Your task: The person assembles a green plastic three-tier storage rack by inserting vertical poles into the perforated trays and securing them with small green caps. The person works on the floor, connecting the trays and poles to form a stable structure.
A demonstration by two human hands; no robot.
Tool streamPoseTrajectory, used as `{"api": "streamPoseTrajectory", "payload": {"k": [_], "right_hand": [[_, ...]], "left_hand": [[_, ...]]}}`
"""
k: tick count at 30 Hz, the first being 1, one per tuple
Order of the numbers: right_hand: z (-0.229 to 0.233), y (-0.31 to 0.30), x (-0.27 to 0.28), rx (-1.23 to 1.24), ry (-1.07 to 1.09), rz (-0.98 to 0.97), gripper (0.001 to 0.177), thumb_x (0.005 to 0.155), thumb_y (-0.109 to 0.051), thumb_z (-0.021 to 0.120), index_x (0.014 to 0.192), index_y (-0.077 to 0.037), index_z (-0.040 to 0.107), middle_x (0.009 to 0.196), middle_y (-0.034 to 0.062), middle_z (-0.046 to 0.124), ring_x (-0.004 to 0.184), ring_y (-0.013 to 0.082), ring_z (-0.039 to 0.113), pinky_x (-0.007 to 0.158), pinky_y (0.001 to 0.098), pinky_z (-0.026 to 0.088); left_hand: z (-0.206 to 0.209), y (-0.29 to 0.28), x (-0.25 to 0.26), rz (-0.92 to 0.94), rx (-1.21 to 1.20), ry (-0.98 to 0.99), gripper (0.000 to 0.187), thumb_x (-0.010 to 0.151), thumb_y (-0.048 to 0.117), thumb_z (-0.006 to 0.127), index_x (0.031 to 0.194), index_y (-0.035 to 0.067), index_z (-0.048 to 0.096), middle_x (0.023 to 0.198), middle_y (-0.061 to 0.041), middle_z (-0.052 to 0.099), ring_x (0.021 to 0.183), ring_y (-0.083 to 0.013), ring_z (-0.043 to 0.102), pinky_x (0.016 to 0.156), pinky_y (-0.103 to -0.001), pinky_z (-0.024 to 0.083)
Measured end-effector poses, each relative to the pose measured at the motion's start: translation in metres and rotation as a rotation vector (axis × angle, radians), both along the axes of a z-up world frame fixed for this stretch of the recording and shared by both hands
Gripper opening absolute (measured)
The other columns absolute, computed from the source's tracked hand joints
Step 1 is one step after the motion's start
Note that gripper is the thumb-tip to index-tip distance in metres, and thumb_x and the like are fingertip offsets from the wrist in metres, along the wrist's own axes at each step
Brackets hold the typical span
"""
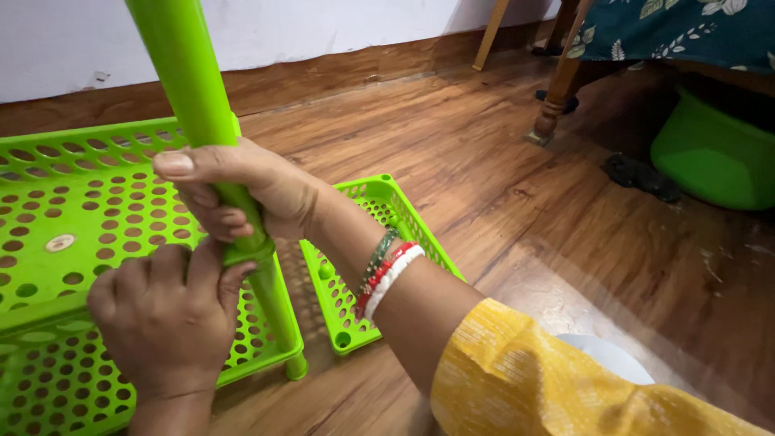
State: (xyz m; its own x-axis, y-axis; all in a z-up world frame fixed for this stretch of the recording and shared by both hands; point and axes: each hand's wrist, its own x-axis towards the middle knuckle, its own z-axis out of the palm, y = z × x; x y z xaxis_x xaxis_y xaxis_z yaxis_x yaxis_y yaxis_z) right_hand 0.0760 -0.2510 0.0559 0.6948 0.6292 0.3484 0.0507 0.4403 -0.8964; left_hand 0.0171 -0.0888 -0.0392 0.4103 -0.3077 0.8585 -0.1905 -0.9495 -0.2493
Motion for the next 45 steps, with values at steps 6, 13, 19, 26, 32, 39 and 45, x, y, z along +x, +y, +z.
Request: {"api": "streamPoseTrajectory", "payload": {"k": [6, 13, 19, 26, 32, 39, 45], "right_hand": [[-0.008, 0.012, -0.008, 0.068, 0.013, -0.252, 0.029, 0.091, -0.033, 0.081, 0.086, -0.005, 0.074, 0.052, -0.0049, 0.043, 0.04, 0.0047, 0.036, 0.036, 0.0249, 0.028], [-0.002, 0.067, -0.037, -0.005, -0.109, -1.216, 0.035, 0.09, -0.038, 0.074, 0.093, -0.003, 0.076, 0.062, -0.0063, 0.059, 0.059, -0.0005, 0.047, 0.051, 0.0234, 0.043], [-0.004, 0.045, -0.027, -0.003, -0.097, -0.852, 0.032, 0.085, -0.038, 0.076, 0.088, -0.006, 0.074, 0.06, -0.0062, 0.051, 0.054, 0.0031, 0.042, 0.045, 0.0258, 0.036], [-0.005, 0.007, -0.003, -0.058, -0.06, -0.195, 0.034, 0.088, -0.032, 0.08, 0.074, -0.006, 0.063, 0.054, -0.0007, 0.044, 0.043, 0.0106, 0.039, 0.041, 0.0306, 0.032], [-0.011, 0.053, -0.021, -0.12, -0.107, -1.024, 0.041, 0.089, -0.039, 0.074, 0.073, -0.002, 0.066, 0.053, 0.0007, 0.054, 0.048, 0.0094, 0.046, 0.041, 0.0326, 0.042], [-0.006, 0.061, -0.032, -0.287, -0.13, -1.293, 0.045, 0.088, -0.048, 0.072, 0.081, -0.003, 0.073, 0.059, 0.0072, 0.066, 0.053, 0.0157, 0.057, 0.048, 0.0339, 0.05], [0.0, 0.003, 0.007, -0.119, -0.282, -0.291, 0.043, 0.09, -0.049, 0.084, 0.085, -0.009, 0.07, 0.074, 0.0036, 0.068, 0.066, 0.0144, 0.065, 0.06, 0.0307, 0.053]], "left_hand": [[-0.009, 0.004, 0.01, 0.002, -0.012, 0.018, 0.044, 0.11, 0.059, 0.048, 0.097, 0.022, 0.068, 0.087, 0.0, 0.054, 0.086, -0.0236, 0.054, 0.09, -0.042, 0.041], [-0.023, 0.013, 0.017, -0.012, -0.024, 0.039, 0.032, 0.115, 0.048, 0.053, 0.1, 0.023, 0.067, 0.099, 0.003, 0.056, 0.097, -0.0219, 0.053, 0.098, -0.041, 0.041], [-0.015, 0.009, 0.011, -0.061, -0.049, -0.007, 0.033, 0.113, 0.053, 0.055, 0.109, 0.024, 0.071, 0.099, 0.0, 0.054, 0.096, -0.0237, 0.052, 0.096, -0.043, 0.041], [-0.007, 0.005, 0.009, 0.02, 0.007, -0.007, 0.042, 0.113, 0.058, 0.052, 0.097, 0.023, 0.067, 0.093, -0.001, 0.053, 0.089, -0.0223, 0.053, 0.092, -0.042, 0.04], [-0.02, 0.013, 0.015, -0.055, -0.042, 0.019, 0.035, 0.113, 0.052, 0.054, 0.101, 0.023, 0.069, 0.097, 0.0, 0.053, 0.095, -0.0232, 0.053, 0.094, -0.042, 0.04], [-0.021, 0.013, 0.016, -0.001, -0.023, 0.053, 0.028, 0.112, 0.048, 0.058, 0.1, 0.025, 0.068, 0.1, 0.002, 0.056, 0.099, -0.0218, 0.054, 0.1, -0.041, 0.041], [-0.003, 0.003, 0.006, -0.001, -0.022, 0.018, 0.035, 0.106, 0.058, 0.056, 0.112, 0.028, 0.073, 0.1, -0.001, 0.057, 0.093, -0.0237, 0.054, 0.095, -0.044, 0.041]]}}
